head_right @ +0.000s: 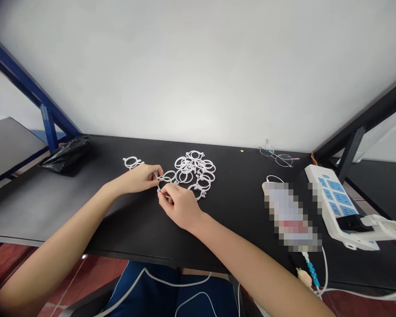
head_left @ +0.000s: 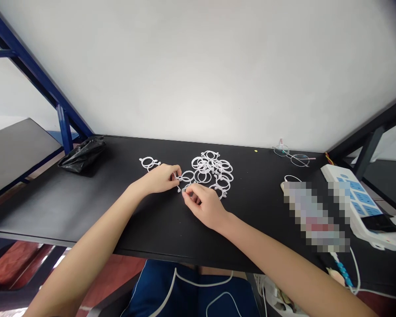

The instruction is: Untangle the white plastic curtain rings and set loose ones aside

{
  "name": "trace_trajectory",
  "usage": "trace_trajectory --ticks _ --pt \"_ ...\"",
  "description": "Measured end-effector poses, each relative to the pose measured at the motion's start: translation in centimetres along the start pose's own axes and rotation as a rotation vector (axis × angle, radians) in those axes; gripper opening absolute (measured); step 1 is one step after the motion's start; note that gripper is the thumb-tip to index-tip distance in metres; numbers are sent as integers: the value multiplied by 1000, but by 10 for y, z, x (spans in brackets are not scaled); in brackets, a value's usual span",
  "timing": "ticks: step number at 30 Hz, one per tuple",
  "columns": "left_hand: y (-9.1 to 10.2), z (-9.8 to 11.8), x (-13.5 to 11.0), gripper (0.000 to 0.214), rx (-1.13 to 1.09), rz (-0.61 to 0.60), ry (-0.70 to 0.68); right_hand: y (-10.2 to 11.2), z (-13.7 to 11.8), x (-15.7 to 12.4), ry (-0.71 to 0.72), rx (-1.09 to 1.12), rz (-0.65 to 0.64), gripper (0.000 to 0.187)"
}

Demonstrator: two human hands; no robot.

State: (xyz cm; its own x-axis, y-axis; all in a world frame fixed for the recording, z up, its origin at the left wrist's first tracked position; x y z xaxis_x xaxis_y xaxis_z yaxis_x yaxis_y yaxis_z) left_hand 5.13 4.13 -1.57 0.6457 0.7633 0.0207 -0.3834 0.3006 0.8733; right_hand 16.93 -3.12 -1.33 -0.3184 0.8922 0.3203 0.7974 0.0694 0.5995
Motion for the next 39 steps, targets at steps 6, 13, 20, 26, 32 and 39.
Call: trace_trajectory --ticks 6,13,20,26,32,39 --pt "1 3 0 15 2 -18 -22 -3 5 2 -27 -89 10 6" --pt "2 6 -1 14 -44 -4 -42 -4 3 2 -30 -104 -22 6" --pt "8 8 0 14 -25 48 -54 -4 2 2 -37 -71 -39 8" --pt "14 12 0 13 -58 133 -94 -4 2 2 -44 -82 -43 8" --pt "21 14 -1 14 -62 211 -112 -4 1 3 -42 -78 -43 6" --pt "15 10 1 16 -12 158 -89 -3 1 3 -36 -61 -30 7"
Point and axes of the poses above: each hand's wrist, its own x-axis towards the middle knuckle, its own y-axis out of the back of the hand, z = x × y, the point moved 8 cm from there along x, towards the middle knuckle, and after that the axes turned 9 degrees about -y, right-handed, at the moved point
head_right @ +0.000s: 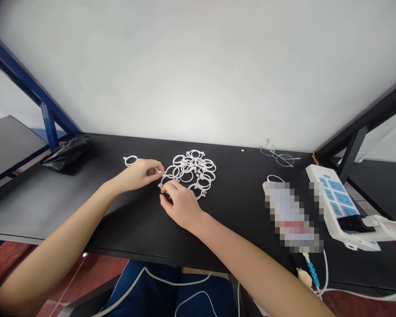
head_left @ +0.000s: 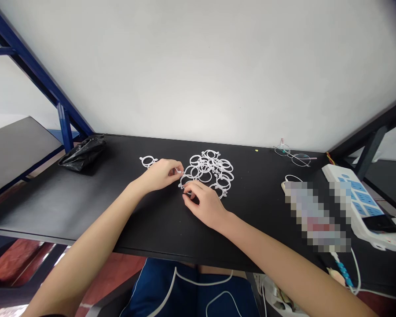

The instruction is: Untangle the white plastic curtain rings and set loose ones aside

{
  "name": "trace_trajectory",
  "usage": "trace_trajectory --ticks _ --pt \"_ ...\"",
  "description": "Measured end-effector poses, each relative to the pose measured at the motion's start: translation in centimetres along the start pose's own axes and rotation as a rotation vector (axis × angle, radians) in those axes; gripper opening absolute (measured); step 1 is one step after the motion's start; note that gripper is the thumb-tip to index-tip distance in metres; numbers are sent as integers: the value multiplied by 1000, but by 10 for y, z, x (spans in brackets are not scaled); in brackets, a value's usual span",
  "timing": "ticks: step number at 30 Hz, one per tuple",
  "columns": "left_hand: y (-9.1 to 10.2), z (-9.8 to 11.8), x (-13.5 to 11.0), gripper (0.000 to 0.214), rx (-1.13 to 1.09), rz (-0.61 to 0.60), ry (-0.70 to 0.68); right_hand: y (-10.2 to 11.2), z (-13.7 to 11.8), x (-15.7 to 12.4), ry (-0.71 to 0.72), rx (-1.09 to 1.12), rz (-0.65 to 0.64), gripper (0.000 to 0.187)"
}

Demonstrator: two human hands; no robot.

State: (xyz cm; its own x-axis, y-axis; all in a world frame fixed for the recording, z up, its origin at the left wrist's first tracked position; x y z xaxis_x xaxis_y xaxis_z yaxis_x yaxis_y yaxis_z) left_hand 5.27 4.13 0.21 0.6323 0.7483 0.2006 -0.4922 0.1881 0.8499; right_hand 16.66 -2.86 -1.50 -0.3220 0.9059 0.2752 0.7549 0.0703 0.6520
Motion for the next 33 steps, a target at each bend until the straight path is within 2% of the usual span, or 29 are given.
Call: trace_trajectory --ticks 6,17,24,27,33 --pt "-7 2 -1 18 -32 -62 5 -2 1 0 0 7 -4 6" --pt "-10 1 -1 17 -71 -83 39 -1 1 0 0 16 3 6" --pt "-5 -7 0 18 -68 -20 58 0 2 0 5 39 5 7" --pt "0 -14 -1 18 8 9 102 1 3 1 5 48 11 8" --pt "19 -30 -7 16 365 111 233 4 3 2 14 92 17 8"
Point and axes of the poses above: each hand's wrist, its own x-axis towards the middle knuckle, its own y-axis out of the back of the hand, z = x × y, the point moved 8 cm from there along x, towards the middle knuckle, and after that the axes turned 9 degrees about -y, right-handed, at the moved point
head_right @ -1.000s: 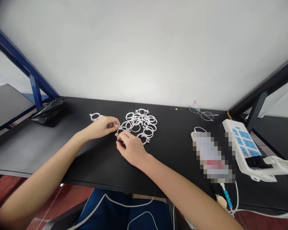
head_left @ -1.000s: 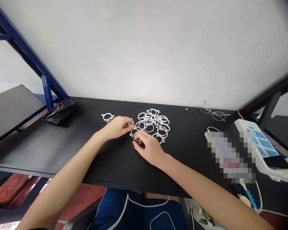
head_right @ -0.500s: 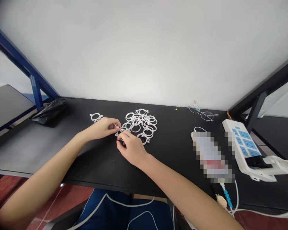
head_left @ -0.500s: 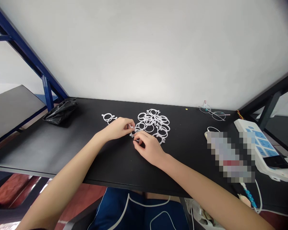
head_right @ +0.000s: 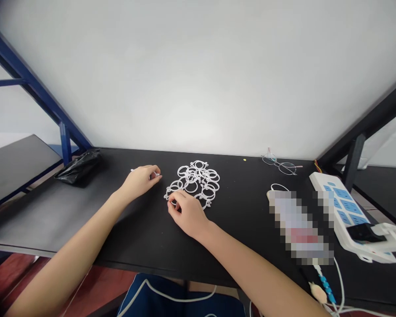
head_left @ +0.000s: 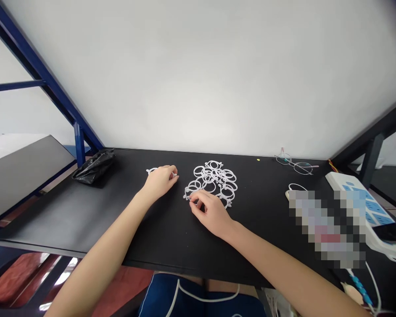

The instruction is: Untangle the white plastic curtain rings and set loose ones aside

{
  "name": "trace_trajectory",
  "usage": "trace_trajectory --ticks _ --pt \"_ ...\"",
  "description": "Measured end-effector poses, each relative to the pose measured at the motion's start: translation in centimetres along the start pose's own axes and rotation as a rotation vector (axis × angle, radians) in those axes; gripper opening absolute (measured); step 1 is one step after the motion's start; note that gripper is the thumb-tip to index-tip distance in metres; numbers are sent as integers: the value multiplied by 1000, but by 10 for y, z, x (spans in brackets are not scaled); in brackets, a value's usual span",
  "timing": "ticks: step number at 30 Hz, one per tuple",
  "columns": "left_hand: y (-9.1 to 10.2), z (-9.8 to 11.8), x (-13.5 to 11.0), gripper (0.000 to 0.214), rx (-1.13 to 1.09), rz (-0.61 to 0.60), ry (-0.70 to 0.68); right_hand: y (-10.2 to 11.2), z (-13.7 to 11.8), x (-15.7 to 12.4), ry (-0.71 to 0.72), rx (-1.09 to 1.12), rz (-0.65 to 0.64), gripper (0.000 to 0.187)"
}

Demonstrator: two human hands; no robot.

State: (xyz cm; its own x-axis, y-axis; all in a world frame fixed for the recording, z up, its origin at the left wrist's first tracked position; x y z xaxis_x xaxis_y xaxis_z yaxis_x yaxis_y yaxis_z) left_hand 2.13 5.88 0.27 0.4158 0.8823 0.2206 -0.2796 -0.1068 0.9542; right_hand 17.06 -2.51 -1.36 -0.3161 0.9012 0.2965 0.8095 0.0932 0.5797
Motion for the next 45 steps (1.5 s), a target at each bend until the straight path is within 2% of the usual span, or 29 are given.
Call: trace_trajectory --ticks 8,14,20,24,30,35,40,45 --pt "16 -40 -5 18 90 123 230 3 3 1 -23 42 19 7" --pt "17 -51 -5 26 106 141 248 2 3 1 -17 44 19 7" --pt "26 -36 -7 31 203 191 208 3 2 2 -14 41 19 8" --pt "27 -17 -9 29 208 187 184 1 1 2 -16 29 -3 8" --pt "2 25 -5 30 32 34 -2 -3 -1 1 -30 -10 -79 10" --pt "-19 49 -9 21 -103 -91 -141 -7 -2 2 -44 -53 -124 12" --pt "-27 51 -8 24 -161 -85 -163 -7 -2 2 -32 -51 -123 12" --pt "-29 44 -3 16 -253 -73 -156 -8 0 1 -34 -69 -127 11"
Point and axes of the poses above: each hand's wrist, its own x-axis towards the middle knuckle, its own y-axis out of the back of the hand, z = x × y, the point moved 8 cm from there along x, towards the middle knuckle, and after that the axes turned 9 degrees about -y, right-handed, at the moved point
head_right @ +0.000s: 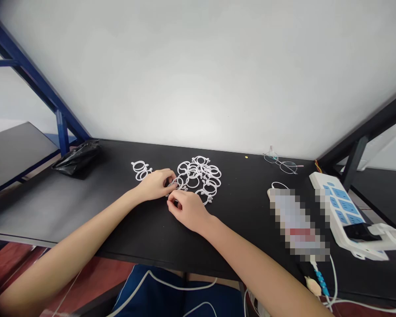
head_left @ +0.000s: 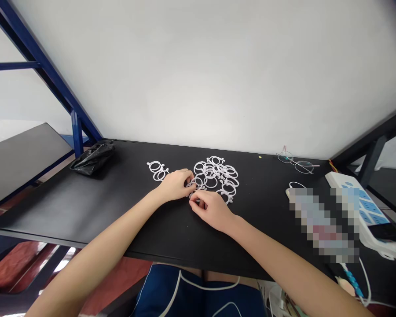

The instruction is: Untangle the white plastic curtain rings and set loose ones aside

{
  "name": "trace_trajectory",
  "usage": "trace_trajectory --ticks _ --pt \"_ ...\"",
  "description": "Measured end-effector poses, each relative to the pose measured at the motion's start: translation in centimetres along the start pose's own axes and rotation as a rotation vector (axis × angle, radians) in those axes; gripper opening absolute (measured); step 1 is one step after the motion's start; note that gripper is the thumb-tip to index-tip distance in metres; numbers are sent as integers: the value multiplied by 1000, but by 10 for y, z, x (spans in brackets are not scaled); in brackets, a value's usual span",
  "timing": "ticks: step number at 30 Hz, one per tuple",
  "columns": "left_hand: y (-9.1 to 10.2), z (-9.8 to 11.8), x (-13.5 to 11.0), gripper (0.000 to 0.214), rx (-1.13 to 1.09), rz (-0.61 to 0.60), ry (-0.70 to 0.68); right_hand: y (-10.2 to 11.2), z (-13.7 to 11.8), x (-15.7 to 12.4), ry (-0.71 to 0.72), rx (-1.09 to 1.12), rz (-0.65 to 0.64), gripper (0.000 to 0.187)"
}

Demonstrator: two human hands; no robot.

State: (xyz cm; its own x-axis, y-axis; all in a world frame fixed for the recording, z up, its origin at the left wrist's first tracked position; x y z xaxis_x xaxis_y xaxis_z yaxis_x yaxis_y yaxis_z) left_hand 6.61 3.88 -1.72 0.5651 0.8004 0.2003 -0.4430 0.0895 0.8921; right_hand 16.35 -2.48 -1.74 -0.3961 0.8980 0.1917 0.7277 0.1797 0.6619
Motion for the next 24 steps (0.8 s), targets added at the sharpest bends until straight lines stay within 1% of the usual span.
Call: trace_trajectory --ticks 4,8,10,14,16,19,21,24 --pt "2 0 0 15 -96 37 -23 0 -1 0 6 -3 -5 13" --pt "3 2 1 21 -280 91 -35 0 -2 0 3 1 -10 13" --pt "5 0 1 23 -384 154 -23 0 -2 -1 6 8 -11 13" --pt "15 -10 0 28 -585 313 50 2 -3 -2 14 44 17 11" --pt "20 -13 -1 31 -673 361 74 4 -3 -3 11 58 43 11" --pt "24 -12 -1 34 -783 361 80 4 -2 -4 8 46 62 11" --pt "21 -9 0 34 -853 318 69 4 -1 -4 5 29 79 12" --pt "14 -2 1 33 -937 252 50 9 2 -3 -7 19 160 13"
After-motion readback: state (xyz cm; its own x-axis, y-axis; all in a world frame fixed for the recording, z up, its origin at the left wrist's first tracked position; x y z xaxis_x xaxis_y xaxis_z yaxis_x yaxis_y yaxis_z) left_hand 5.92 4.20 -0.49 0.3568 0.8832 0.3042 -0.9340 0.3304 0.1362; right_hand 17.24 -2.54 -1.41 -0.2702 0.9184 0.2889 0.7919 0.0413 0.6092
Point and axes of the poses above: each hand's wrist, its own x-axis towards the middle knuckle, its own y-axis out of the back of the hand, z = x × y, the point moved 8 cm from there along x, towards the middle knuckle, and after that the axes turned 9 degrees about -y, right-handed, at the moved point
